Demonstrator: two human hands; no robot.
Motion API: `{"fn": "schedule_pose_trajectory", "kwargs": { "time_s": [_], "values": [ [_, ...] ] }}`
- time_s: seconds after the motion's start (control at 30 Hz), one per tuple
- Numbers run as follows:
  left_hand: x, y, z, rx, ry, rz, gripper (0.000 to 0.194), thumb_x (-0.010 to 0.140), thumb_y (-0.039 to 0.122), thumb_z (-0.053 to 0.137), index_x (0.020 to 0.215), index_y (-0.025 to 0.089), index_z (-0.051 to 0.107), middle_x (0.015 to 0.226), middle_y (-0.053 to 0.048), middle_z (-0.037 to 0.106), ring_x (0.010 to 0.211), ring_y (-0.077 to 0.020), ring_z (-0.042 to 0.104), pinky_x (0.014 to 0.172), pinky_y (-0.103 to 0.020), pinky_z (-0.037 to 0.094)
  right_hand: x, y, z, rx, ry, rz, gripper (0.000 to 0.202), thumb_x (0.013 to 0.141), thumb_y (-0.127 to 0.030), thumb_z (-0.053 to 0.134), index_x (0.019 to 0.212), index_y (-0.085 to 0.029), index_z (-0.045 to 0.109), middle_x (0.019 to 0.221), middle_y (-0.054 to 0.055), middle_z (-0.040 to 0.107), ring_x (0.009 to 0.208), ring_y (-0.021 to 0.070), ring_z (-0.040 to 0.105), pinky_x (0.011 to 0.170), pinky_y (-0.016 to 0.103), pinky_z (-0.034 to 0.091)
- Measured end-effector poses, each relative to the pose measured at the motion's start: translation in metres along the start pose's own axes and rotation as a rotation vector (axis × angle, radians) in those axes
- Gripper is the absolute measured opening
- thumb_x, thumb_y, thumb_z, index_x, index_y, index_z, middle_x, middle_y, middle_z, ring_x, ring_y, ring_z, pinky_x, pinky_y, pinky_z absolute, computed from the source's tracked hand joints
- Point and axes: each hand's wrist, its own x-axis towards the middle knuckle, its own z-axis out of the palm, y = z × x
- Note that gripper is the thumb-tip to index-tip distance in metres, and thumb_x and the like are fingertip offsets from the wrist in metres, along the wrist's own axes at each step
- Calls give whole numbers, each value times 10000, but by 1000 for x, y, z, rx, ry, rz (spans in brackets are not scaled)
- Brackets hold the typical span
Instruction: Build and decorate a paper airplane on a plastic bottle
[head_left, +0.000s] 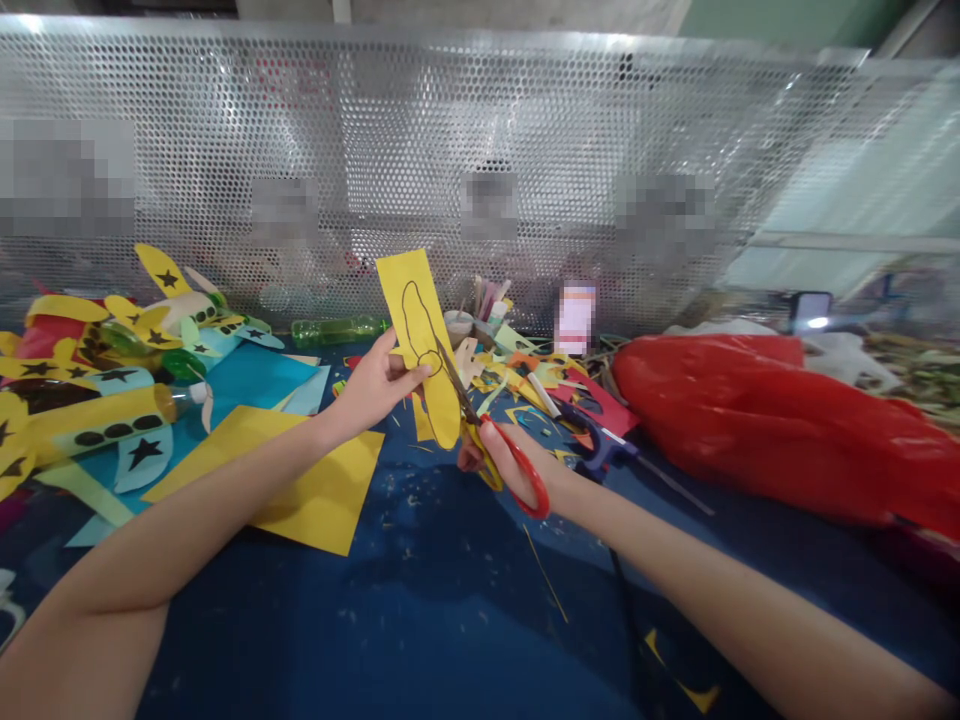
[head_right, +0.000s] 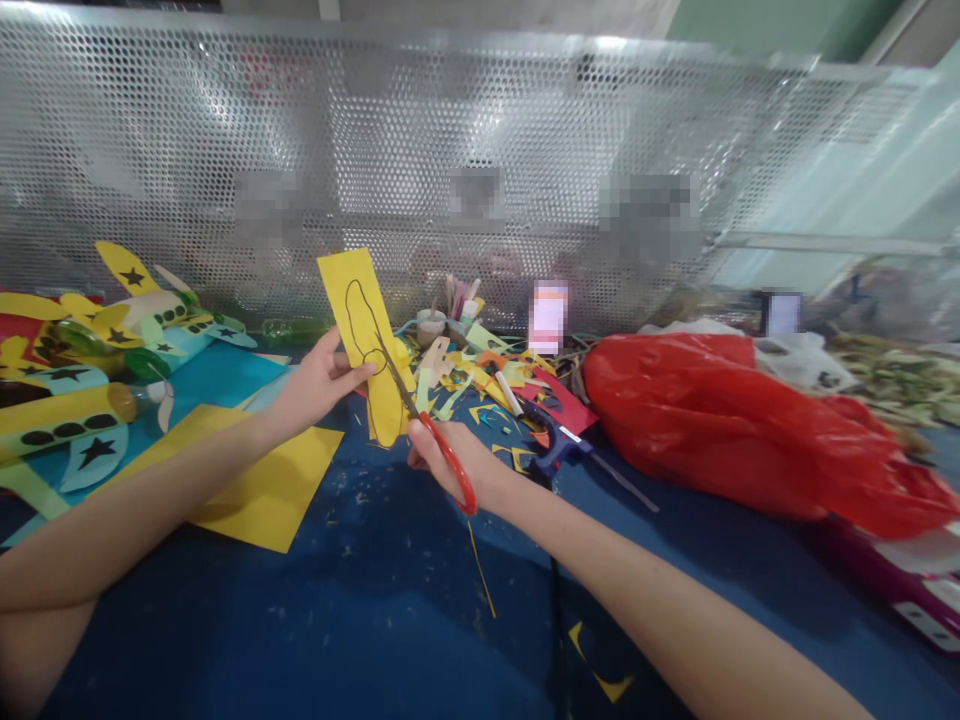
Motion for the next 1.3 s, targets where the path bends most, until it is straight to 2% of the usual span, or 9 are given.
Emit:
{"fn": "schedule_pose_trajectory", "kwargs": {
  "time_s": [0.2,0.33,0.47,0.6,0.87,1.3],
  "values": [
    [-1,-1,0,53,8,14,632,804,479,706,1282,156,446,903,-79,755,731,-216,723,665,-316,595,-1,0,-1,-6,10,-25,812,842,-833,140,645,-189,594,687,105,671,678,210,648,697,336,529],
    [-1,0,1,56,5,20,619,808,478,702,1279,163,453,927,-78,755,778,-224,729,669,-307,594,1,4,0,-5,16,-24,790,844,-831,136,620,-196,551,649,95,640,644,195,617,663,327,521],
    [-1,-2,0,60,-2,19,650,805,503,701,1299,168,446,938,-80,754,795,-230,732,665,-305,594,1,7,3,75,28,18,700,846,-827,172,600,-222,423,560,27,507,533,146,515,560,296,511],
    [-1,-4,0,39,-9,26,631,821,489,692,1310,179,442,949,-75,755,791,-221,732,662,-296,595,-1,4,5,139,13,80,672,807,-862,212,627,-235,373,541,-19,405,456,126,453,484,301,516],
    [-1,0,1,24,0,15,621,811,474,702,1287,167,447,944,-79,758,777,-220,734,671,-302,598,-4,0,2,-9,72,-34,641,884,-780,154,578,-241,317,453,-19,384,415,111,369,417,261,356],
    [-2,2,2,-1,3,7,594,821,416,697,1294,161,442,984,-96,756,866,-251,737,719,-326,610,-3,0,0,-97,136,-102,612,930,-712,181,574,-239,336,471,-10,381,459,121,332,429,266,293]
  ]
}}
